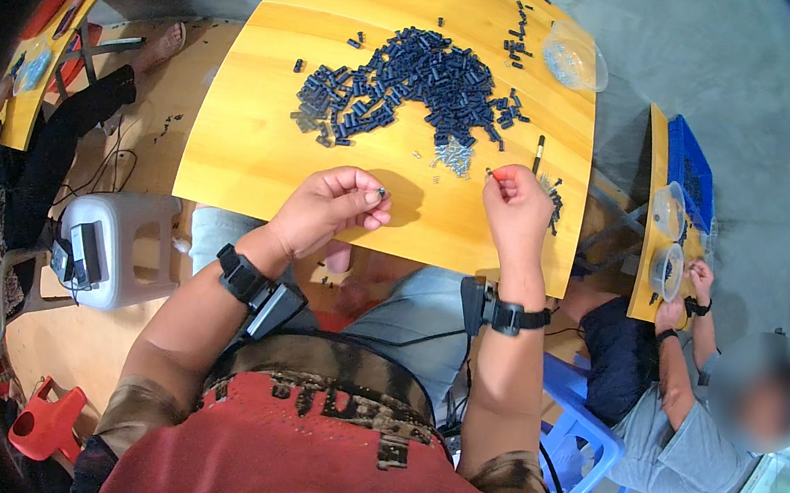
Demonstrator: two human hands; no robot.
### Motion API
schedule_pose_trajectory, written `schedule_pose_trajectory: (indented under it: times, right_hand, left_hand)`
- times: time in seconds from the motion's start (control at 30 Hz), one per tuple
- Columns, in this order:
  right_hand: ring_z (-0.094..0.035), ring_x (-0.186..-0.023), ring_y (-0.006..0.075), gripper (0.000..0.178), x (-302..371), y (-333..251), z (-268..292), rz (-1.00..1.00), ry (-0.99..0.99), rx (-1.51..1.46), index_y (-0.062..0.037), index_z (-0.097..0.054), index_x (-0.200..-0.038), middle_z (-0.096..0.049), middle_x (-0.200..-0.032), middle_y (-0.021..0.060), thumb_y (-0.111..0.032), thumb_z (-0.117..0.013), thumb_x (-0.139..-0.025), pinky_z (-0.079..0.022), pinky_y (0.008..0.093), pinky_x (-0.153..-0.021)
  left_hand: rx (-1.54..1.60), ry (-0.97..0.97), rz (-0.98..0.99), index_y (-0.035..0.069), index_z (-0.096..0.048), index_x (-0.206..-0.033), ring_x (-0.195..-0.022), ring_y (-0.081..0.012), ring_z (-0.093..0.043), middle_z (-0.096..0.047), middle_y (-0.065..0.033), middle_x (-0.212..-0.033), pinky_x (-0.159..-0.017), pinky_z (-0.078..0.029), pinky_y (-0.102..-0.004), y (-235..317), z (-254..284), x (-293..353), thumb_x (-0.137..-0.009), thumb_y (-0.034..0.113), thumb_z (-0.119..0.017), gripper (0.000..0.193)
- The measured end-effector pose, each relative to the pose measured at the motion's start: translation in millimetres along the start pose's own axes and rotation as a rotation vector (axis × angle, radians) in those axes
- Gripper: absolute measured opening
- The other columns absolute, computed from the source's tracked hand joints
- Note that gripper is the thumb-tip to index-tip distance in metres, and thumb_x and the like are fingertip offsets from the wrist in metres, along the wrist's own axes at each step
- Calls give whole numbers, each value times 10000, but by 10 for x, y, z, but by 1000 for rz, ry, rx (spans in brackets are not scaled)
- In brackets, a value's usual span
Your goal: Assembling small blue plastic components by hand in a workshop environment.
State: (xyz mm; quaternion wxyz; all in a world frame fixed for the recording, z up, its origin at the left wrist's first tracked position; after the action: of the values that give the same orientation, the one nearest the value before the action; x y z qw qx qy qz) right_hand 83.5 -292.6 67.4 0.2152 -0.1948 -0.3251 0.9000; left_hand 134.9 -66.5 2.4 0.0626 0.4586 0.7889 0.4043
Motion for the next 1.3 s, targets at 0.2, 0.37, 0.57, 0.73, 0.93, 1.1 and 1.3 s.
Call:
schedule_pose_trajectory:
  times: [0.2,0.37,0.57,0.73,0.93,1.1,1.3]
  right_hand:
    - [-574,-624,70,87,471,-404,-152,-39,-124,-391,-12,-576,-792,-598,-687,30,19,-640,-742,-464,214,-564]
    - [-582,-620,104,108,638,-654,-266,69,-241,-468,-17,-566,-790,-591,-707,52,21,-642,-723,-464,236,-546]
    - [-579,-644,272,115,791,-862,-277,212,-243,-275,-12,-533,-776,-565,-723,140,6,-615,-697,-468,339,-562]
    - [-557,-674,339,125,848,-916,-285,210,-230,-204,-10,-513,-776,-547,-727,162,-4,-602,-690,-457,394,-587]
    - [-591,-665,303,121,883,-828,-311,135,-248,-277,-1,-523,-778,-572,-724,158,26,-593,-683,-482,358,-586]
    - [-615,-657,134,113,907,-750,-298,3,-296,-454,-3,-577,-824,-624,-735,86,20,-615,-720,-497,247,-614]
    - [-580,-678,68,136,974,-542,-362,-113,-306,-697,7,-609,-891,-630,-767,30,12,-613,-755,-476,211,-611]
  left_hand:
    - [40,11,-16,26,-564,-968,-825,-162,-600,-610,-84,-912,-725,-493,-274,-26,-9,18,-898,100,-539,104]
    - [-66,-10,-3,27,-568,-961,-787,-138,-594,-615,-70,-888,-709,-488,-264,-3,-74,88,-892,131,-560,125]
    - [-138,25,11,26,-573,-970,-757,-123,-605,-624,-51,-870,-686,-498,-249,-3,-198,245,-888,137,-572,137]
    - [-282,74,-37,13,-589,-961,-730,-107,-605,-631,-41,-854,-669,-503,-243,-12,-202,272,-878,113,-584,130]
    - [-413,164,-67,-1,-602,-929,-711,-98,-597,-637,-41,-827,-666,-492,-234,5,-243,303,-855,74,-608,106]
    - [-348,146,-90,-3,-603,-916,-689,-96,-599,-640,-49,-815,-645,-491,-226,0,-261,336,-843,59,-619,98]
    - [-308,128,-138,-2,-600,-923,-661,-105,-607,-640,-53,-794,-627,-499,-226,7,-278,348,-838,71,-629,116]
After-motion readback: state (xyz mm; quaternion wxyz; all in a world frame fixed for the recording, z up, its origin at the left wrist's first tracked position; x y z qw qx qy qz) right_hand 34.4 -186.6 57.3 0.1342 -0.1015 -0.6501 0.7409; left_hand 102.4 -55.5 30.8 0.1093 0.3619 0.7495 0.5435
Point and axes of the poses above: each hand's wrist, its own x-axis away from the middle knuckle, its own z-axis out of the back of the hand, y = z × x, the point moved 6 cm from there along -x, towards the middle knuckle
